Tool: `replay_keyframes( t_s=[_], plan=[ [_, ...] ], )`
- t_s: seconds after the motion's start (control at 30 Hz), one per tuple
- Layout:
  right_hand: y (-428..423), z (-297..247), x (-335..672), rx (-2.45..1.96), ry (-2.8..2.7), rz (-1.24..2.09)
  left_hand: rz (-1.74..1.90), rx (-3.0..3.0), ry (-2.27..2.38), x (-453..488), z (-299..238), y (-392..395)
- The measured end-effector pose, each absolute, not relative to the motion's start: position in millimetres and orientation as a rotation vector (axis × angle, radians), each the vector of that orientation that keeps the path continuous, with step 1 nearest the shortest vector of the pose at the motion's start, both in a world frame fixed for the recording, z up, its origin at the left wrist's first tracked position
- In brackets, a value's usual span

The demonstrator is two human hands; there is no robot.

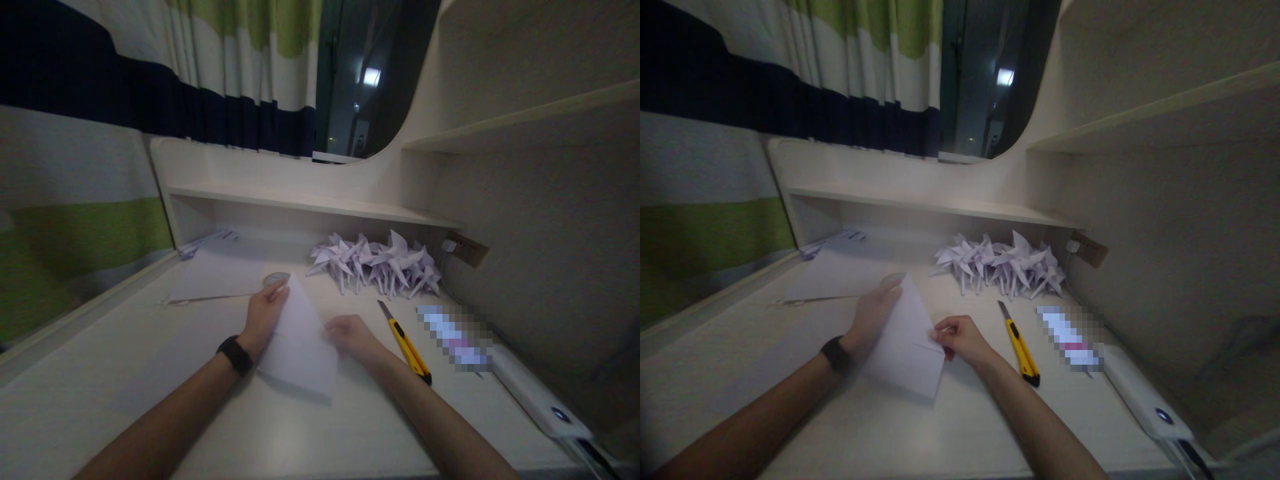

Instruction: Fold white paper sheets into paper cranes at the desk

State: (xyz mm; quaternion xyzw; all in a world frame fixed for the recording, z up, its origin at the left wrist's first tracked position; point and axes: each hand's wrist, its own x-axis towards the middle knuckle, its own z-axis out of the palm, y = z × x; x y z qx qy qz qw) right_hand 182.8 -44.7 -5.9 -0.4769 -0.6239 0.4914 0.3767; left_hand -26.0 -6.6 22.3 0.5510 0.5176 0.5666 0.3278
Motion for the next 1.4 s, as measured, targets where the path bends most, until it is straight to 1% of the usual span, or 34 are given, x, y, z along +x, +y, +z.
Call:
replay_keyframes(
  t_s=[0.1,0.2,0.3,0.4,0.57,0.8,1.0,1.2,1.4],
  plan=[
    [-45,-7,179,-1.173,-1.55,1.26,1.45,1.459,1.33,-22,17,-7],
    [-45,-8,176,-1.146,-1.448,1.269,1.357,1.48,1.191,-13,9,-11],
    [-45,-9,175,-1.186,-1.361,1.247,1.214,1.489,1.076,-5,2,-18],
    [-44,-9,176,-1.226,-1.311,1.24,1.17,1.493,1.013,-2,-1,-22],
    [-46,-6,176,-1.203,-1.288,1.314,1.137,1.465,0.996,-5,-3,-20],
    [-45,-8,176,-1.181,-1.247,1.332,1.062,1.426,1.001,-3,-9,-18],
    [-43,-13,177,-1.193,-1.207,1.344,0.948,1.546,0.903,-2,-10,-22],
    [-40,-18,178,-1.129,-1.175,1.395,0.808,1.533,0.829,-4,-15,-22],
    [-37,-23,179,-1.076,-1.159,1.434,0.726,1.602,0.757,-6,-8,-25]
  ],
)
